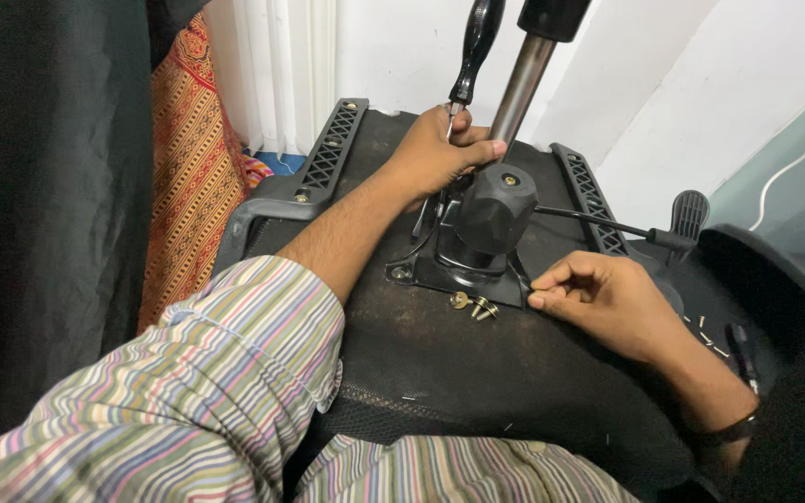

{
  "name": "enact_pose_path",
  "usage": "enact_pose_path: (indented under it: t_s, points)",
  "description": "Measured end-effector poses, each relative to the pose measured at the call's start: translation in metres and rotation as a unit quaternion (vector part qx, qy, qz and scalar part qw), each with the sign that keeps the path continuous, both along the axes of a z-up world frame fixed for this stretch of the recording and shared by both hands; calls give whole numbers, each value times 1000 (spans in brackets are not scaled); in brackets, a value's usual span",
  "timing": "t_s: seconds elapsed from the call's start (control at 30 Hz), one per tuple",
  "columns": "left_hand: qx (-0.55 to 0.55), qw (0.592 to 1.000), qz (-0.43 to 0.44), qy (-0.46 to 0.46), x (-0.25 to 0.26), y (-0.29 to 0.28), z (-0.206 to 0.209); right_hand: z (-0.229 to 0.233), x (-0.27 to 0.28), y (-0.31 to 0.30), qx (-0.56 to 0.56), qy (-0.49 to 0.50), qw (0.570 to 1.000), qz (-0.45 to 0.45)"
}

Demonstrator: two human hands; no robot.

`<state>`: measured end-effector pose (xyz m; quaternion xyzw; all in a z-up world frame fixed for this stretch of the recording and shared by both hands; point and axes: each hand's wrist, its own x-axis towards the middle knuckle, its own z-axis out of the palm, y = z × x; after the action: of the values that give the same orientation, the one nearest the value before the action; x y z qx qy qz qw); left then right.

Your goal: The person assembles a chair by attaching the metal base to the underside of the seat using a screwdriver. They place the base, insert screws, and tighten them to secure the connection.

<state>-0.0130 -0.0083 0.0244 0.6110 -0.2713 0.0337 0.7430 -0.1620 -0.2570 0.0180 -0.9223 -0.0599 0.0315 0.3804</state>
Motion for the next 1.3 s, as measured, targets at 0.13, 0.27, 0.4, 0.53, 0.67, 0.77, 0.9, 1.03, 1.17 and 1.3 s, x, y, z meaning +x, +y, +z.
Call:
enact_pose_path:
  t_s: [0.13,0.27,0.4,0.53,0.67,0.77,0.9,1.03,1.17,1.3]
  points:
    - [18,1000,22,-1,0,0,-4,-5,5,-10,102,1,992,74]
    - [-9,1000,12,-1,1,-1,-9,-10,8,-17,39,-29,996,74]
    - [-9,999,37,-16,-1,0,-8,-3,12,-12,26,-13,995,96]
    - [-34,999,21,1,-4,-1,-5,-1,17,-6,9,29,999,42]
    - [-31,999,23,13,-11,0,0,-5,19,-11,14,33,998,49]
    - [36,997,63,32,-14,3,4,-9,19,-20,83,9,989,126]
    - [12,999,44,11,-14,3,5,-14,22,-21,42,16,995,86]
    - [4,999,38,6,-9,1,-1,-13,17,-19,60,-1,993,102]
    - [-2,999,32,-10,-2,1,-5,-12,13,-16,21,-107,975,195]
    - [-13,1000,20,-12,2,-1,-7,-14,14,-19,-20,-30,995,92]
